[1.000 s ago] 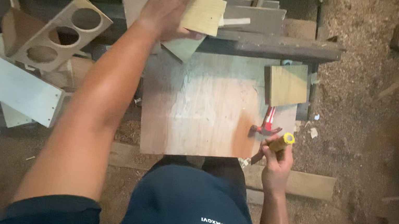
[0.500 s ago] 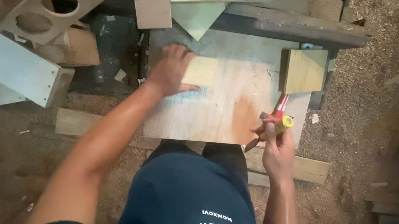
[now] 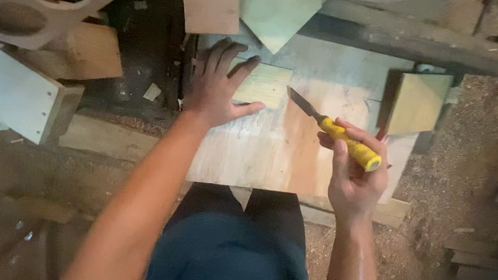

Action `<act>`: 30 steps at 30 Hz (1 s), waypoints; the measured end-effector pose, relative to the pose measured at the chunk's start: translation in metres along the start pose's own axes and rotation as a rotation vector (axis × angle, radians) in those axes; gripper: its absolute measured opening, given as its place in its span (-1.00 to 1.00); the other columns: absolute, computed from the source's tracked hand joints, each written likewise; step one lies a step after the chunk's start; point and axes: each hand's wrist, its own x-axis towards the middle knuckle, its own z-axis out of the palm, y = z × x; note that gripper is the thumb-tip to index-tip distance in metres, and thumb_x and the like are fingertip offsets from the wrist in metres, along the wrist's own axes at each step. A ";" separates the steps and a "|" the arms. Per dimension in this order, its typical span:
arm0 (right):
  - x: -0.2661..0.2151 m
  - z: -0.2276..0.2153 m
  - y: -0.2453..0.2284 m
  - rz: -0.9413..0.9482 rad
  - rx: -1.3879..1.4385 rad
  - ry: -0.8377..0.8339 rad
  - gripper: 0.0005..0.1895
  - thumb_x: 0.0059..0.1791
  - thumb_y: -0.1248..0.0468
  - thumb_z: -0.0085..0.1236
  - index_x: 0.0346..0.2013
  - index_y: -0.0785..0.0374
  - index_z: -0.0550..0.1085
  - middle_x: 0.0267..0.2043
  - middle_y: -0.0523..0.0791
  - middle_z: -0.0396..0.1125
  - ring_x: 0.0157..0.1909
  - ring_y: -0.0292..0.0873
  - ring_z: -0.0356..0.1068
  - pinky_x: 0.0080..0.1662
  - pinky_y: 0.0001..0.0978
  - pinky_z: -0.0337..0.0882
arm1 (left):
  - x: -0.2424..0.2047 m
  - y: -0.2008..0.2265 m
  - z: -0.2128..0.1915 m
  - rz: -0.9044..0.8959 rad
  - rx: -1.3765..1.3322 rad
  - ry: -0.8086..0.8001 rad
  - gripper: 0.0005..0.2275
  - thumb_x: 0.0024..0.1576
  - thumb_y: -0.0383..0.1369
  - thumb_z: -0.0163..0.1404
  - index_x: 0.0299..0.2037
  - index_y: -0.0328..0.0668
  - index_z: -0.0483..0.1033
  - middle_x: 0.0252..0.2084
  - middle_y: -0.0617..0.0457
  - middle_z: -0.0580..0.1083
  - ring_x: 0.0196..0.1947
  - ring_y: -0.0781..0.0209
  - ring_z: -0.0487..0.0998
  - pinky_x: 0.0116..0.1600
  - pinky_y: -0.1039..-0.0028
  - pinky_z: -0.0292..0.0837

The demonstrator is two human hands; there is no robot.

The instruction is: The person assembles small wooden boxes by aligning pre-cut pieces and securing them with nails. They use a hammer to drive nails into the joints and a chisel to adjust or remove nails as needed. The person repeatedly checks alignment and tightens joints throughout the process.

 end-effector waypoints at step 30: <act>-0.013 0.018 0.050 -0.210 -0.359 0.146 -0.69 0.30 0.21 0.11 0.13 0.34 0.23 0.03 0.10 0.39 0.08 -0.06 0.55 0.01 -0.31 0.61 | -0.012 -0.013 0.029 -0.112 0.166 -0.174 -0.19 0.01 0.43 0.20 0.41 0.38 0.32 0.40 -0.21 0.16 0.37 -0.49 0.12 0.26 -0.55 0.02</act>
